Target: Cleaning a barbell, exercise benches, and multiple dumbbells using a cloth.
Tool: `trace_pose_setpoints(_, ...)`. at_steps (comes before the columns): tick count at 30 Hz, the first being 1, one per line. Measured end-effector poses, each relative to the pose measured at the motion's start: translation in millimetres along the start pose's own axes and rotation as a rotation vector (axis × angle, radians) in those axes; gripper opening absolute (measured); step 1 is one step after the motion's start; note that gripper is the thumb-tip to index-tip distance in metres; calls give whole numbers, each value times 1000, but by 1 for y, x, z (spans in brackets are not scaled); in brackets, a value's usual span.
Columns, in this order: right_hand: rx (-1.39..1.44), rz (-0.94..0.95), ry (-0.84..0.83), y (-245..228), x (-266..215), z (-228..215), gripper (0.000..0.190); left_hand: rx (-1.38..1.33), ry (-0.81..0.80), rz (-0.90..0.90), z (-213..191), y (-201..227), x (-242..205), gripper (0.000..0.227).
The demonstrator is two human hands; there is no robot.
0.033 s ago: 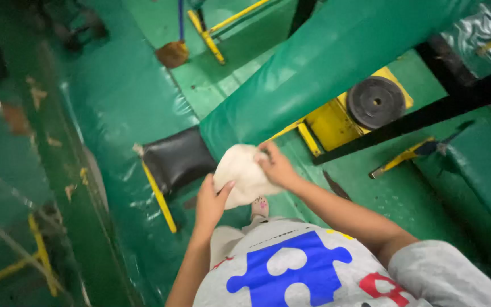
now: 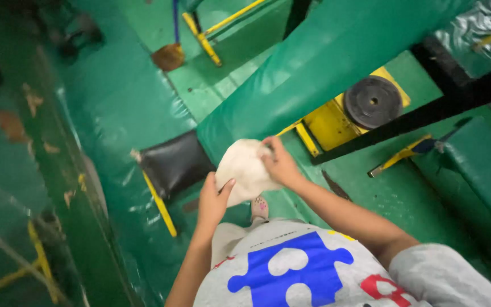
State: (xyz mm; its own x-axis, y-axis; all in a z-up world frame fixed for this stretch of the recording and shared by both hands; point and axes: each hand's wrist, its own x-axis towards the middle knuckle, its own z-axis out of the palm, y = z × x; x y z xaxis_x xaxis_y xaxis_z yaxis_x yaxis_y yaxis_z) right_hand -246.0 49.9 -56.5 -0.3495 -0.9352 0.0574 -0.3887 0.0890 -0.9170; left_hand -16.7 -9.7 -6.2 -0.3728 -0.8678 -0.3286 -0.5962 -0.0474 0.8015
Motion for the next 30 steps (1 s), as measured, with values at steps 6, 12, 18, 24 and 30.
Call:
trace_pose_setpoints(6, -259, -34, 501, -43, 55, -113, 23, -136, -84, 478, 55, 88, 109, 54)
trace_pose_setpoints(12, -762, -105, 932, -45, 133, -223, 17, -102, -237, 874, 115, 224, 188, 79)
trace_pose_setpoints(18, -1150, 255, 805, 5, 178, -238, 83, 361, -291, 1084, 189, 259, 236, 94)
trace_pose_setpoints(24, -1142, 413, 899, -11, 212, -295, 91, 359, -256, 1185, 232, 307, 291, 91)
trace_pose_setpoints(30, -1192, 386, 973, -35, 257, -413, 97, 267, -161, 1321, 281, 421, 325, 95)
